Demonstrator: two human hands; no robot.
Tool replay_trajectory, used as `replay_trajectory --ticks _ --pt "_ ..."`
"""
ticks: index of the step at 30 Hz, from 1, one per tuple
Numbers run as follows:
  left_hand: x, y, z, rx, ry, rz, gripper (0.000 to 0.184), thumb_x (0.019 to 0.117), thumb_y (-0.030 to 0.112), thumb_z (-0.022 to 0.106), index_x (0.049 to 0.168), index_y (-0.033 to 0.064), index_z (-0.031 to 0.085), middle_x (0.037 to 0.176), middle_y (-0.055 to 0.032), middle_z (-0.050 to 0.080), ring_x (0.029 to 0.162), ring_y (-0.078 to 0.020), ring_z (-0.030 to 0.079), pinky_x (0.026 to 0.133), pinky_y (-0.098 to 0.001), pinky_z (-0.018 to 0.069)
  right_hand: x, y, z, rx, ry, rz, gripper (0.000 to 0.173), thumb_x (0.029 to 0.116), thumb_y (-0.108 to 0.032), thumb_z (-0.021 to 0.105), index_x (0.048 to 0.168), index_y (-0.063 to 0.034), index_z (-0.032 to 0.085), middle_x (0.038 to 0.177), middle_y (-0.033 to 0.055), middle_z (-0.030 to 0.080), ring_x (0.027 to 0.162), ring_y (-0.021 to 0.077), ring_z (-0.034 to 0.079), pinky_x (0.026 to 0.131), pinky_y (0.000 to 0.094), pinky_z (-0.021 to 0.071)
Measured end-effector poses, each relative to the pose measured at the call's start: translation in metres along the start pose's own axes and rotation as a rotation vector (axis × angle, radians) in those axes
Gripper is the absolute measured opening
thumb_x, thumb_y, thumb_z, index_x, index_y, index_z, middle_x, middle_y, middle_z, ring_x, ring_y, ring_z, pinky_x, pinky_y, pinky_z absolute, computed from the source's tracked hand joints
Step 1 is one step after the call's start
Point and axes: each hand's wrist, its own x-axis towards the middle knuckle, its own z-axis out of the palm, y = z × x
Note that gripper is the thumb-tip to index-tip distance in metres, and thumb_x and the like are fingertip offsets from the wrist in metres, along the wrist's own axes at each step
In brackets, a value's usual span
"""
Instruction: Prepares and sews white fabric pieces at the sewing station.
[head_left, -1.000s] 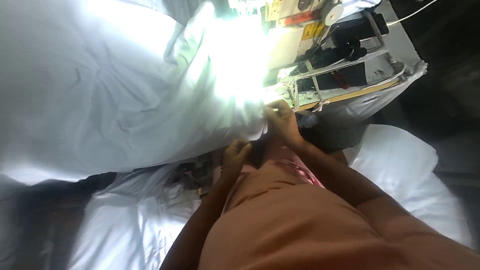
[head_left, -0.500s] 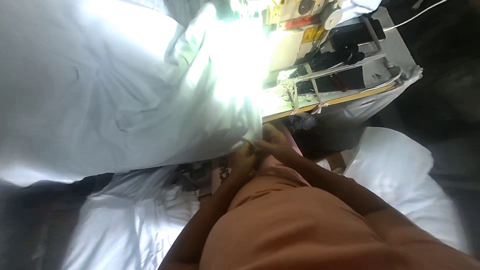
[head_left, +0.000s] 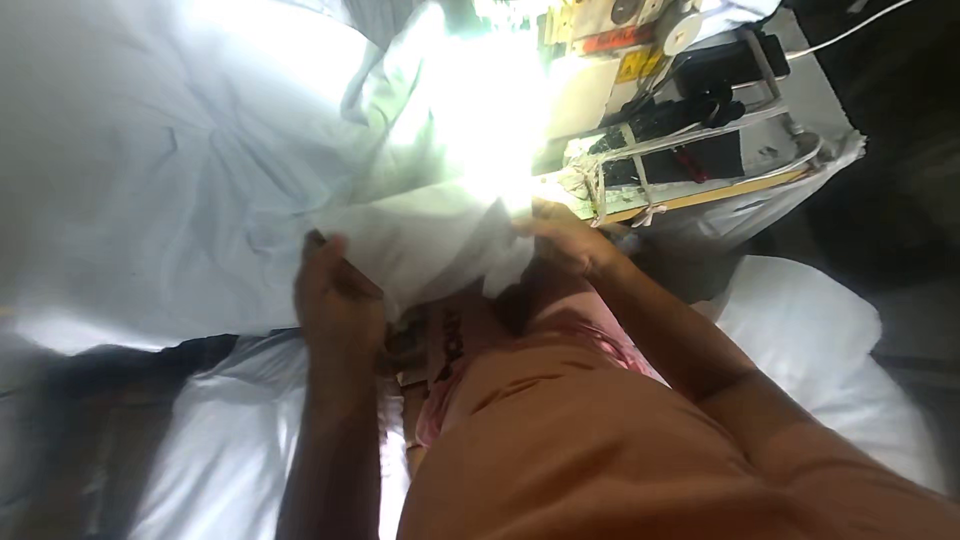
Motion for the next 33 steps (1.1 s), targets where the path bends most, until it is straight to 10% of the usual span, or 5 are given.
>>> replay_trajectory --ticks 9,13,26,31,33 --pt "0.040 0.019 0.019 0.129 -0.032 0.157 0.014 0.1088 0.013 0.043 0.111 0.0161 0.056 0.098 0.0076 0.069 0.096 -0.0063 0.069 0.089 -0.0293 0.0583 -0.030 0.003 -0.018 -0.303 0.158 -0.195 0.014 0.1002 -0.007 0.052 0.099 -0.0042 0.066 0.082 -0.0047 0.066 0.074 0.0011 0.062 0.073 0.0222 0.0544" --pt "0.039 0.027 0.019 0.147 -0.058 0.181 0.018 0.1093 0.014 0.043 0.111 0.0161 0.060 0.099 0.0086 0.071 0.097 -0.0058 0.070 0.090 -0.0287 0.0588 -0.011 -0.018 -0.024 -0.053 0.056 -0.040 0.038 0.1086 -0.027 0.028 0.134 -0.0092 0.049 0.101 0.0008 0.067 0.087 0.0125 0.068 0.077 0.0329 0.0580" --pt "0.048 0.056 0.018 0.222 -0.144 0.272 0.016 0.1077 0.015 0.047 0.108 0.0152 0.062 0.098 0.0060 0.071 0.097 -0.0095 0.069 0.091 -0.0333 0.0585 -0.020 -0.026 -0.017 -0.071 0.018 -0.032 0.018 0.0987 -0.002 0.051 0.112 -0.0075 0.061 0.091 -0.0015 0.071 0.081 0.0065 0.069 0.077 0.0263 0.0594" --pt "-0.006 0.049 0.036 0.430 -0.356 0.596 0.014 0.1057 0.012 0.048 0.105 0.0209 0.060 0.094 0.0231 0.064 0.089 0.0099 0.061 0.083 -0.0153 0.0525 -0.078 0.011 0.003 -0.316 0.053 -0.053 0.009 0.0964 -0.005 0.064 0.103 -0.0025 0.069 0.087 -0.0019 0.073 0.075 0.0039 0.068 0.068 0.0245 0.0589" --pt "-0.037 0.023 0.043 0.625 -0.519 0.705 0.017 0.1075 0.016 0.047 0.103 0.0060 0.060 0.097 0.0114 0.066 0.092 0.0116 0.059 0.083 -0.0107 0.0492 -0.097 0.030 0.012 -0.361 0.125 -0.137 0.010 0.0975 -0.006 0.063 0.103 -0.0010 0.070 0.091 -0.0025 0.072 0.078 0.0019 0.068 0.073 0.0228 0.0591"
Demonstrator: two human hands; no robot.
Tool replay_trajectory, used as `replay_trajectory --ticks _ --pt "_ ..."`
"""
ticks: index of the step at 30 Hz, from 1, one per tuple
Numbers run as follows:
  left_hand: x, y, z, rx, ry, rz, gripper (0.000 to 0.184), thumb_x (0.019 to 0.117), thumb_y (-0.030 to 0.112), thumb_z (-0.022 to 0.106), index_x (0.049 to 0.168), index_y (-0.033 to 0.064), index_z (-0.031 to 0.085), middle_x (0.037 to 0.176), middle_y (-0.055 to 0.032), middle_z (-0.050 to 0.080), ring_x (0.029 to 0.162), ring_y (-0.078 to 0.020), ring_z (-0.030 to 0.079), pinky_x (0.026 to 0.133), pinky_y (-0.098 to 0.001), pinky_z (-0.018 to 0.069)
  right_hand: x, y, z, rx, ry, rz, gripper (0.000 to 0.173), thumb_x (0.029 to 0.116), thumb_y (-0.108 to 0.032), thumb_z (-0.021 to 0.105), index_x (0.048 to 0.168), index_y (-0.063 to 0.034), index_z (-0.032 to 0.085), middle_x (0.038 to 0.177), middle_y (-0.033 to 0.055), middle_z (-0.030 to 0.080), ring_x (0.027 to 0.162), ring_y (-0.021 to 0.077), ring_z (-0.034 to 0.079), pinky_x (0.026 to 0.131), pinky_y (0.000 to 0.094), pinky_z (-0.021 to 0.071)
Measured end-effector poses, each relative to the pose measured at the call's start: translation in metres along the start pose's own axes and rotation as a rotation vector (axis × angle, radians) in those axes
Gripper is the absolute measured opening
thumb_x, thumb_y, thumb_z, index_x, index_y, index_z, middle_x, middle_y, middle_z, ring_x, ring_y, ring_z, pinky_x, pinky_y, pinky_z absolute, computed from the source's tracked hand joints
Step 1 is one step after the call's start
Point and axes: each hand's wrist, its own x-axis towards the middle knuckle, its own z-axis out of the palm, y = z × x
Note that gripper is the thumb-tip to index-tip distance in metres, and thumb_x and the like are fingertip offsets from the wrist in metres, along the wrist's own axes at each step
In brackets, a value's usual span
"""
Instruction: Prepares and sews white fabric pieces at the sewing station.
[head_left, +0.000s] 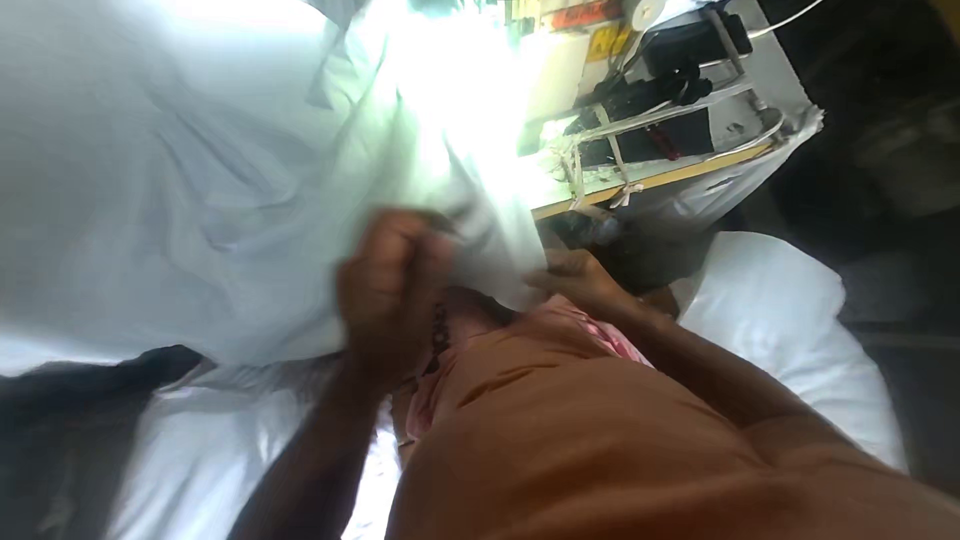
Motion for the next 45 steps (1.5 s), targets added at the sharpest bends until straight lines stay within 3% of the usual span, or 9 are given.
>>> replay_trajectory --ticks 2,4,7,15,22,25,32,38,45 --pt "-0.027 -0.008 0.031 0.073 -0.185 0.080 0.027 0.1074 0.013 0.047 0.102 -0.0046 0.067 0.111 -0.0126 0.075 0.112 -0.0136 0.070 0.101 -0.0296 0.0524 -0.019 0.003 0.012 0.010 0.097 -0.072 0.011 0.0988 -0.004 0.059 0.100 -0.0019 0.069 0.088 -0.0050 0.071 0.076 0.0000 0.067 0.071 0.0208 0.0588" --pt "-0.050 -0.025 0.061 0.152 -0.263 0.200 0.025 0.1037 0.007 0.050 0.105 -0.0015 0.073 0.116 -0.0166 0.075 0.118 -0.0272 0.069 0.108 -0.0414 0.0498 -0.037 0.003 0.020 0.025 0.140 -0.113 0.013 0.1010 -0.002 0.055 0.103 -0.0013 0.068 0.086 -0.0034 0.070 0.074 0.0010 0.067 0.070 0.0202 0.0591" --pt "-0.071 -0.047 0.087 0.273 -0.226 0.362 0.021 0.1017 0.005 0.054 0.110 0.0045 0.073 0.119 -0.0130 0.075 0.123 -0.0257 0.067 0.112 -0.0396 0.0452 -0.048 0.008 0.023 0.053 0.174 -0.113 0.013 0.1000 0.000 0.054 0.106 -0.0037 0.065 0.085 -0.0055 0.069 0.074 0.0003 0.066 0.070 0.0199 0.0583" --pt "-0.074 -0.050 0.092 0.331 -0.137 0.469 0.022 0.1037 0.002 0.050 0.114 0.0028 0.070 0.119 -0.0151 0.074 0.122 -0.0253 0.067 0.113 -0.0384 0.0434 -0.049 0.018 0.024 0.305 0.312 -0.216 0.022 0.0864 0.009 0.065 0.085 -0.0134 0.064 0.080 -0.0074 0.070 0.069 0.0006 0.066 0.068 0.0203 0.0589" --pt "-0.071 -0.048 0.099 0.347 -0.155 0.453 0.018 0.1030 0.007 0.055 0.111 0.0063 0.071 0.120 -0.0164 0.074 0.122 -0.0284 0.067 0.112 -0.0419 0.0443 -0.066 0.002 0.027 0.266 0.253 -0.119 0.032 0.0970 0.009 0.051 0.123 -0.0104 0.050 0.084 -0.0040 0.072 0.075 0.0022 0.070 0.077 0.0200 0.0586" --pt "-0.068 -0.047 0.102 0.293 -0.176 0.408 0.017 0.1020 0.012 0.061 0.114 0.0084 0.072 0.122 -0.0196 0.071 0.122 -0.0343 0.065 0.109 -0.0455 0.0471 -0.061 0.004 0.026 0.237 0.263 -0.199 0.042 0.0900 0.013 0.055 0.124 -0.0101 0.047 0.083 -0.0083 0.073 0.076 0.0022 0.071 0.078 0.0228 0.0599" --pt "-0.067 -0.047 0.100 0.220 -0.094 0.414 0.017 0.1033 0.006 0.056 0.106 0.0027 0.073 0.110 -0.0145 0.077 0.113 -0.0249 0.072 0.107 -0.0378 0.0499 -0.060 0.004 0.024 0.139 0.238 -0.176 0.042 0.0921 0.009 0.052 0.131 -0.0035 0.045 0.085 -0.0089 0.072 0.075 -0.0008 0.069 0.077 0.0204 0.0589" --pt "-0.069 -0.044 0.100 0.306 -0.123 0.474 0.016 0.1020 0.004 0.056 0.109 0.0039 0.071 0.115 -0.0153 0.076 0.117 -0.0270 0.069 0.108 -0.0392 0.0481 -0.061 -0.001 0.021 0.190 0.168 -0.207 0.046 0.0914 0.013 0.053 0.134 -0.0004 0.045 0.092 -0.0066 0.073 0.081 0.0007 0.070 0.080 0.0205 0.0593" --pt "-0.071 -0.046 0.100 0.289 -0.133 0.491 0.019 0.1017 0.003 0.056 0.110 0.0022 0.073 0.115 -0.0162 0.076 0.116 -0.0276 0.070 0.107 -0.0379 0.0493 -0.063 -0.013 0.012 0.302 0.094 0.001 0.050 0.0956 -0.006 0.037 0.145 -0.0028 0.041 0.107 -0.0007 0.066 0.084 0.0069 0.070 0.083 0.0291 0.0613"
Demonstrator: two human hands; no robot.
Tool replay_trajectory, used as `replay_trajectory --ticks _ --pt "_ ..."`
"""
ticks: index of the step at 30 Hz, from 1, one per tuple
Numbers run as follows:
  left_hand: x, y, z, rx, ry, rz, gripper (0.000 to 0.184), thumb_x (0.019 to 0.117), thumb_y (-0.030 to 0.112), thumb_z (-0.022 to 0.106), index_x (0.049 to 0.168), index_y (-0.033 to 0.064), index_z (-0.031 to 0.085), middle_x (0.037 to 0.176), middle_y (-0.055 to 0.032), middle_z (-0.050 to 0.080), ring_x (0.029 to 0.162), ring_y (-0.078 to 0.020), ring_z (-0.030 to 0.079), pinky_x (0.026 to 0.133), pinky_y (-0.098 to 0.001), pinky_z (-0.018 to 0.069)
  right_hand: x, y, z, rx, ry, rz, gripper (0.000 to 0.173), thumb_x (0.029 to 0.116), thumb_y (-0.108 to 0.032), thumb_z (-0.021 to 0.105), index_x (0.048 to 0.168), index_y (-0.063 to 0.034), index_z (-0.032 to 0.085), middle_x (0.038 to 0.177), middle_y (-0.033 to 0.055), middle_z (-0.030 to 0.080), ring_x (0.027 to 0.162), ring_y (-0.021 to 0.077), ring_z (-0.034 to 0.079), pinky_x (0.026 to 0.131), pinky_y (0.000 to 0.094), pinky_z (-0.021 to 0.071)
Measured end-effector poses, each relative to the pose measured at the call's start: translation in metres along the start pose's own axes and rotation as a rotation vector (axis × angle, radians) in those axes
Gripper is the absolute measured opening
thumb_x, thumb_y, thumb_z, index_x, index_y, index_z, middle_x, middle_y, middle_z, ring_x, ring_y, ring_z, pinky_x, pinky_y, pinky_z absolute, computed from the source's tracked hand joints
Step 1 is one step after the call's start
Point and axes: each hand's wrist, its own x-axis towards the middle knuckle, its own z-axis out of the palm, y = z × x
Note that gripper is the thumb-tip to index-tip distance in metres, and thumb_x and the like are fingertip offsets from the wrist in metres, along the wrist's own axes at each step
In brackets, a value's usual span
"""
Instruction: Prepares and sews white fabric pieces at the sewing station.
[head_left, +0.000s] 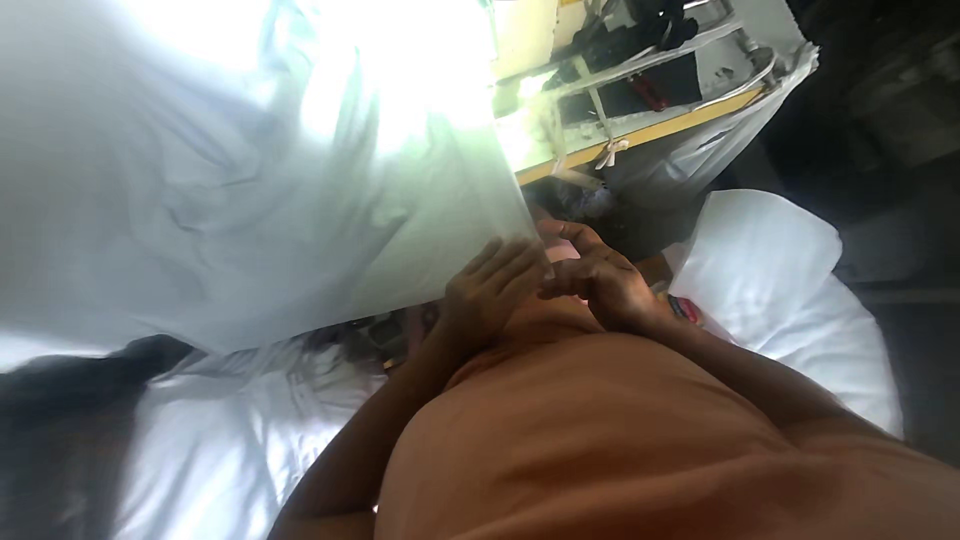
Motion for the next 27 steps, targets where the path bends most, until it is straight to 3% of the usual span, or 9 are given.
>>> replay_trajectory --ticks 3,10,13,15,17,19,20,23,27 --pt "-0.001 -0.001 -0.001 -0.020 0.004 -0.008 0.018 0.1015 0.004 0.057 0.108 0.0025 0.074 0.113 -0.0158 0.076 0.115 -0.0269 0.071 0.107 -0.0364 0.0494 0.002 0.001 -0.003 0.080 -0.032 0.071 0.054 0.0939 -0.010 0.032 0.147 -0.0077 0.035 0.083 -0.0063 0.067 0.080 0.0083 0.071 0.086 0.0336 0.0612" --pt "-0.002 -0.001 0.000 -0.055 -0.025 -0.027 0.019 0.1025 0.011 0.060 0.112 0.0023 0.073 0.116 -0.0177 0.075 0.116 -0.0291 0.070 0.107 -0.0392 0.0503 0.001 0.006 -0.005 0.245 -0.050 0.085 0.053 0.1002 -0.022 0.026 0.152 -0.0115 0.031 0.090 -0.0001 0.074 0.088 0.0156 0.074 0.088 0.0363 0.0606" --pt "-0.004 -0.004 0.002 -0.094 -0.072 -0.077 0.018 0.0998 0.009 0.061 0.109 0.0017 0.075 0.114 -0.0159 0.075 0.115 -0.0280 0.071 0.105 -0.0395 0.0525 0.003 0.008 -0.005 0.143 0.013 0.175 0.051 0.1042 -0.028 0.027 0.154 -0.0182 0.034 0.089 0.0014 0.071 0.083 0.0137 0.072 0.081 0.0346 0.0612" --pt "-0.004 -0.009 0.011 -0.098 -0.073 -0.110 0.018 0.0982 0.006 0.060 0.102 0.0010 0.076 0.106 -0.0130 0.077 0.108 -0.0255 0.074 0.099 -0.0360 0.0563 0.021 0.009 -0.005 0.011 0.097 0.320 0.042 0.1085 -0.028 0.042 0.149 -0.0169 0.041 0.099 0.0068 0.071 0.081 0.0162 0.072 0.070 0.0341 0.0608" --pt "-0.001 -0.011 0.019 -0.094 -0.054 -0.138 0.016 0.0980 0.006 0.060 0.095 0.0011 0.075 0.096 -0.0105 0.077 0.098 -0.0229 0.075 0.091 -0.0331 0.0586 0.049 0.017 -0.006 -0.097 0.165 0.373 0.029 0.1052 -0.024 0.057 0.130 -0.0096 0.056 0.096 0.0062 0.069 0.074 0.0132 0.068 0.062 0.0292 0.0579" --pt "0.004 -0.014 0.025 -0.129 -0.042 -0.181 0.015 0.0962 0.007 0.062 0.092 0.0017 0.075 0.092 -0.0090 0.077 0.093 -0.0214 0.075 0.087 -0.0318 0.0582 0.079 0.018 -0.005 -0.227 0.214 0.247 0.014 0.1018 -0.013 0.061 0.107 -0.0007 0.063 0.083 0.0029 0.065 0.067 0.0062 0.061 0.062 0.0232 0.0523" --pt "0.005 -0.015 0.027 -0.182 -0.047 -0.238 0.016 0.0968 0.008 0.062 0.093 0.0015 0.076 0.091 -0.0086 0.077 0.091 -0.0204 0.074 0.087 -0.0312 0.0584 0.094 0.017 -0.007 -0.279 0.227 0.165 0.013 0.1017 -0.012 0.060 0.104 0.0004 0.065 0.082 0.0025 0.064 0.068 0.0053 0.060 0.065 0.0237 0.0523" --pt "0.012 -0.018 0.026 -0.470 -0.046 -0.502 0.016 0.0974 0.008 0.063 0.095 -0.0023 0.075 0.090 -0.0093 0.075 0.085 -0.0128 0.070 0.083 -0.0258 0.0561 0.142 -0.002 -0.005 -0.336 0.311 0.027 0.020 0.1038 -0.016 0.058 0.103 0.0019 0.066 0.081 0.0028 0.062 0.068 0.0042 0.056 0.067 0.0239 0.0495" --pt "0.032 -0.017 0.004 -0.763 -0.012 -0.734 0.011 0.0972 0.002 0.063 0.098 -0.0055 0.071 0.086 -0.0036 0.072 0.076 0.0014 0.065 0.075 -0.0166 0.0553 0.192 -0.046 0.006 0.070 0.221 0.144 0.015 0.1073 -0.016 0.050 0.111 -0.0042 0.058 0.083 0.0014 0.063 0.068 0.0067 0.062 0.063 0.0234 0.0549"
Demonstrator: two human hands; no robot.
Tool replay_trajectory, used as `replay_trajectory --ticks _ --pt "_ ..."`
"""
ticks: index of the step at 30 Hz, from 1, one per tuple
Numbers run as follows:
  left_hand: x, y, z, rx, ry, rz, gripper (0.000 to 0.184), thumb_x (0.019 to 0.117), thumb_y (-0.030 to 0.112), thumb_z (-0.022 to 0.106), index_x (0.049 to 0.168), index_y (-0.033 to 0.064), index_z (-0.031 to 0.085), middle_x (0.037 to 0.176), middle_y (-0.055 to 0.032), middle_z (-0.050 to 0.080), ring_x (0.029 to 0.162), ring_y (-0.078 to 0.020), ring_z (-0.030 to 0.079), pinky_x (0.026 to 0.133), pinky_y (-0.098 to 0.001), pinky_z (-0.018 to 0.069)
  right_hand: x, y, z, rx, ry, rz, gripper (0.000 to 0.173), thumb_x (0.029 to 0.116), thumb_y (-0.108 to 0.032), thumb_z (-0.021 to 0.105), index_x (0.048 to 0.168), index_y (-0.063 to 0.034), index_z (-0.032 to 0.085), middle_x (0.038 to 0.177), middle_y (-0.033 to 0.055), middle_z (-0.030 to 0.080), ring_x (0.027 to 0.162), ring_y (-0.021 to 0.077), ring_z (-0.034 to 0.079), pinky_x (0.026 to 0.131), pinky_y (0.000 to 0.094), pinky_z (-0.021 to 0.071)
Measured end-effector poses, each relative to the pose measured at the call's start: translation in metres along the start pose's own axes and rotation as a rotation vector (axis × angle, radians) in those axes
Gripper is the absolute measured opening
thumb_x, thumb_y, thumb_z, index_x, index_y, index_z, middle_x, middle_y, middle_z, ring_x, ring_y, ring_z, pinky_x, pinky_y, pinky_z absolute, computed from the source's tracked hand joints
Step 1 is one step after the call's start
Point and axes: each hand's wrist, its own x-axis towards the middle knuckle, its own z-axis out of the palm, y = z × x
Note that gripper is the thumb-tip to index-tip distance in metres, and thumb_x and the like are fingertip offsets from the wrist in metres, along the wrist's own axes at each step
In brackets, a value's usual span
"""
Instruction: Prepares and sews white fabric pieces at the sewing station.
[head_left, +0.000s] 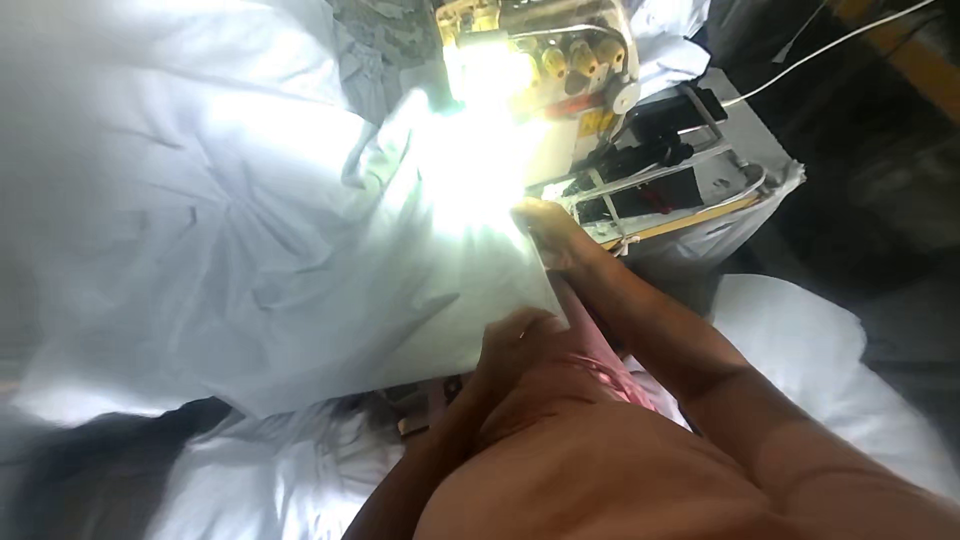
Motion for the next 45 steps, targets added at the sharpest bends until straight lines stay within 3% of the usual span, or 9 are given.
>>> replay_trajectory --ticks 4,8,10,13,18,22,30,39,45 --pt "0.007 0.041 -0.032 0.095 0.179 0.008 0.013 0.0995 0.003 0.058 0.104 -0.0023 0.070 0.086 0.0029 0.070 0.075 0.0048 0.063 0.070 -0.0152 0.0542 0.010 -0.029 0.014 0.195 -0.063 0.071 0.013 0.1083 -0.014 0.046 0.100 -0.0080 0.053 0.068 -0.0002 0.058 0.050 0.0050 0.054 0.047 0.0188 0.0480" --pt "0.014 0.090 -0.064 0.029 0.266 0.060 0.012 0.1021 0.021 0.060 0.103 0.0250 0.071 0.082 0.0200 0.067 0.066 0.0096 0.059 0.060 -0.0103 0.0518 0.008 -0.034 0.016 0.191 -0.101 -0.003 0.020 0.1057 -0.005 0.048 0.087 -0.0085 0.053 0.058 -0.0042 0.051 0.041 0.0014 0.044 0.040 0.0143 0.0409" --pt "0.016 0.087 -0.061 0.016 0.123 0.048 0.008 0.1001 0.015 0.061 0.100 0.0172 0.069 0.080 0.0163 0.066 0.066 0.0098 0.058 0.060 -0.0098 0.0506 0.008 -0.026 0.015 0.110 -0.066 -0.040 0.017 0.1041 -0.003 0.050 0.088 -0.0083 0.052 0.062 -0.0031 0.057 0.045 0.0024 0.051 0.044 0.0161 0.0460" --pt "0.017 0.051 -0.043 -0.090 -0.110 -0.182 0.011 0.0979 0.005 0.060 0.096 0.0012 0.071 0.080 0.0102 0.067 0.072 0.0088 0.059 0.068 -0.0110 0.0505 0.013 -0.012 0.011 0.050 -0.014 -0.056 0.011 0.1026 -0.003 0.052 0.093 -0.0081 0.051 0.067 -0.0016 0.057 0.049 0.0043 0.053 0.048 0.0189 0.0477" --pt "0.018 0.040 -0.040 -0.243 -0.154 -0.344 0.013 0.0991 0.006 0.059 0.095 0.0070 0.071 0.074 0.0148 0.063 0.064 0.0097 0.055 0.060 -0.0091 0.0453 0.014 -0.011 0.002 0.057 -0.075 0.078 0.005 0.1038 -0.005 0.052 0.101 -0.0080 0.055 0.067 -0.0027 0.056 0.047 0.0016 0.048 0.045 0.0151 0.0433" --pt "0.019 0.031 -0.046 -0.243 -0.187 -0.385 0.013 0.0990 0.007 0.059 0.095 0.0055 0.071 0.075 0.0136 0.063 0.065 0.0092 0.056 0.061 -0.0095 0.0461 0.011 -0.008 0.004 -0.065 -0.025 -0.056 0.009 0.1018 -0.003 0.057 0.093 -0.0044 0.061 0.071 -0.0017 0.061 0.052 0.0015 0.055 0.049 0.0166 0.0483" --pt "0.032 0.017 -0.050 -0.238 -0.177 -0.430 0.013 0.0994 0.008 0.059 0.094 0.0056 0.070 0.077 0.0123 0.064 0.069 0.0076 0.058 0.065 -0.0116 0.0484 0.021 0.001 0.012 -0.098 0.058 -0.194 0.011 0.0983 0.001 0.060 0.088 -0.0038 0.058 0.062 -0.0026 0.057 0.042 -0.0003 0.044 0.041 0.0144 0.0394" --pt "0.067 0.009 -0.062 -0.129 -0.137 -0.394 0.011 0.0990 0.005 0.061 0.093 0.0037 0.071 0.076 0.0086 0.065 0.068 0.0060 0.058 0.066 -0.0124 0.0491 0.026 0.000 0.014 -0.127 0.089 -0.286 0.012 0.0963 0.004 0.059 0.088 -0.0051 0.058 0.064 -0.0054 0.057 0.048 -0.0018 0.048 0.047 0.0137 0.0417" --pt "0.095 0.001 -0.076 0.013 -0.143 -0.239 0.015 0.1018 0.010 0.060 0.093 0.0048 0.071 0.073 0.0033 0.065 0.060 0.0020 0.055 0.056 -0.0131 0.0447 0.031 0.005 0.013 -0.121 0.079 -0.337 0.011 0.0949 0.004 0.062 0.088 -0.0036 0.060 0.064 -0.0040 0.060 0.049 -0.0005 0.051 0.049 0.0152 0.0452"
